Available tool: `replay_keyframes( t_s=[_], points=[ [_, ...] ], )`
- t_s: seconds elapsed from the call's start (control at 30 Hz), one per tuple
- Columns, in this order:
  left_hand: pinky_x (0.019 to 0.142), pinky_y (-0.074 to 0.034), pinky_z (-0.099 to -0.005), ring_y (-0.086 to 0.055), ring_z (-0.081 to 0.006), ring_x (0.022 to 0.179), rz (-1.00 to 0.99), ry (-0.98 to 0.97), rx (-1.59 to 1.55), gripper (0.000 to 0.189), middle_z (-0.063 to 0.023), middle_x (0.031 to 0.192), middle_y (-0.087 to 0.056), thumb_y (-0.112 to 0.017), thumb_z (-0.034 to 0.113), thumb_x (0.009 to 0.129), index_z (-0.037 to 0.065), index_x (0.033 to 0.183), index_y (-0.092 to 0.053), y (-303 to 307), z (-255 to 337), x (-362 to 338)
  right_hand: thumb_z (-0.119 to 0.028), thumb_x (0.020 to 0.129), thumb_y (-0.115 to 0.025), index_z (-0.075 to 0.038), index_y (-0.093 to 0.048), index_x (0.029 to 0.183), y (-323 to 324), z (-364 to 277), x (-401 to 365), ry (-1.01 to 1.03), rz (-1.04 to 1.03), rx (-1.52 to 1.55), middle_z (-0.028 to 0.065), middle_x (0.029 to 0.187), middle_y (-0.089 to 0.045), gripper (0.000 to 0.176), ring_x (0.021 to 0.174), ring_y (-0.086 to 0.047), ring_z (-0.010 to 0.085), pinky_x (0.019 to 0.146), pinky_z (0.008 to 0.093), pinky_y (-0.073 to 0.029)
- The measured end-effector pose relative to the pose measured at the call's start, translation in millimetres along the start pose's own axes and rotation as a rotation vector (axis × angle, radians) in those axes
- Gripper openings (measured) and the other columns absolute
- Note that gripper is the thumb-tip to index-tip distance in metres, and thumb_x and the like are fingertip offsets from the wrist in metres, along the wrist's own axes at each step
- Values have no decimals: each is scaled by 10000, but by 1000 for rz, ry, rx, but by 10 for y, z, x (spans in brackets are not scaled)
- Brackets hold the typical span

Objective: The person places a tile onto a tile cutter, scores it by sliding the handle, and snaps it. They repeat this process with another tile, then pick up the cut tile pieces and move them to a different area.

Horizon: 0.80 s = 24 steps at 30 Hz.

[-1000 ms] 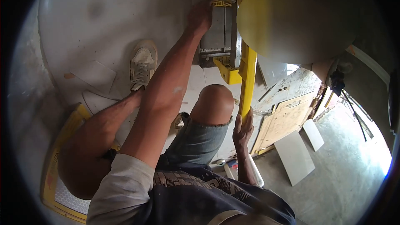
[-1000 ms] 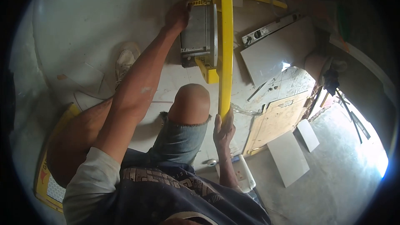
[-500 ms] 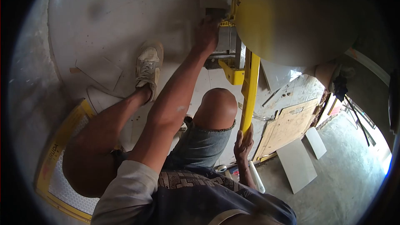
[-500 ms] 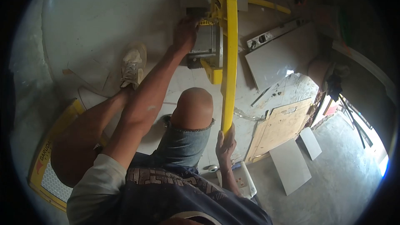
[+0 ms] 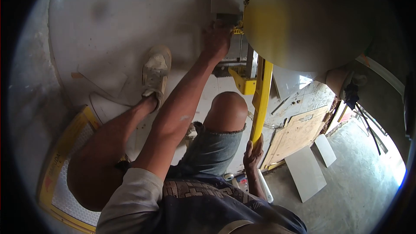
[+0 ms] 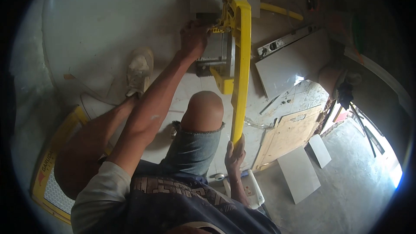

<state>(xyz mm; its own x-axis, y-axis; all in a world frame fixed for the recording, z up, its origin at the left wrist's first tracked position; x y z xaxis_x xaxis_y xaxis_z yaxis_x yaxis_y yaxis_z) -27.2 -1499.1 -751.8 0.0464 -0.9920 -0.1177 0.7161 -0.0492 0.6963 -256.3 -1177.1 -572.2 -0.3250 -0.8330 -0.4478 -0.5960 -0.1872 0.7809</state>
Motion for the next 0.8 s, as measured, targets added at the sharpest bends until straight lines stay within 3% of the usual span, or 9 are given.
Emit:
replay_keyframes(
  t_s=[0.07,0.1,0.23,0.33,0.43,0.63,0.8],
  points=[
    [980,-384,-585,-459,-398,1242,30,-39,39,272,-142,1318,-514,-589,197,922,206,1168,-705,-5,-12,91,-305,1001,-524,8,-367,1450,16,-109,79,-43,-27,46,241,940,-631,569,595,-579,249,585,400,-482],
    [974,-389,-582,-458,-398,1242,52,-59,48,274,-147,1316,-509,-599,206,918,211,1170,-705,-17,-38,139,-179,977,-539,12,-380,1418,32,-265,151,51,21,9,228,891,-627,506,681,-639,318,641,409,-510],
    [956,-422,-557,-518,-372,1167,84,-103,178,338,-131,1271,-555,-658,217,878,250,1212,-692,114,50,229,-232,982,-547,-27,-365,1432,56,-316,172,99,39,-29,195,863,-634,527,688,-659,335,624,410,-510],
    [979,-410,-579,-467,-393,1256,42,-84,168,330,-149,1396,-476,-650,222,892,272,1215,-694,145,32,244,-201,968,-551,-28,-383,1421,80,-337,196,79,18,-14,181,867,-632,513,700,-661,328,635,400,-513],
    [1028,-352,-640,-374,-425,1352,48,-122,123,316,-179,1432,-429,-594,287,945,193,1237,-669,188,-8,344,-164,952,-561,-28,-411,1405,77,-379,231,100,38,23,186,868,-627,497,708,-666,317,635,394,-513],
    [1105,-223,-720,-210,-457,1459,-53,-172,344,491,-93,1599,-273,-533,340,981,117,1417,-490,327,-349,1005,-163,967,-565,-14,-405,1418,126,-619,434,19,-20,73,252,901,-640,502,754,-658,360,698,396,-524],
    [1109,-222,-717,-190,-434,1476,-116,-233,417,532,-25,1632,-209,-545,298,979,144,1472,-420,366,-510,1356,-147,959,-577,-7,-403,1421,93,-741,621,2,-23,41,269,945,-654,513,822,-680,387,731,411,-528]
  ],
)
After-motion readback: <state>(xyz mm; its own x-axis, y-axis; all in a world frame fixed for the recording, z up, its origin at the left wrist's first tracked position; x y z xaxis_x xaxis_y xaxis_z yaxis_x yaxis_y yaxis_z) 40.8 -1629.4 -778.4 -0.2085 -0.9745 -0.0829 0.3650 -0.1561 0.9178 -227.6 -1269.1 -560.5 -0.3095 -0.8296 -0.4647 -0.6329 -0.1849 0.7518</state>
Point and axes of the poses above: each hand's wrist, its own x-axis towards the middle knuckle, its own y-axis out of the back of the hand, z = x × y, the point moved 3 cm from there along x, towards the middle knuckle
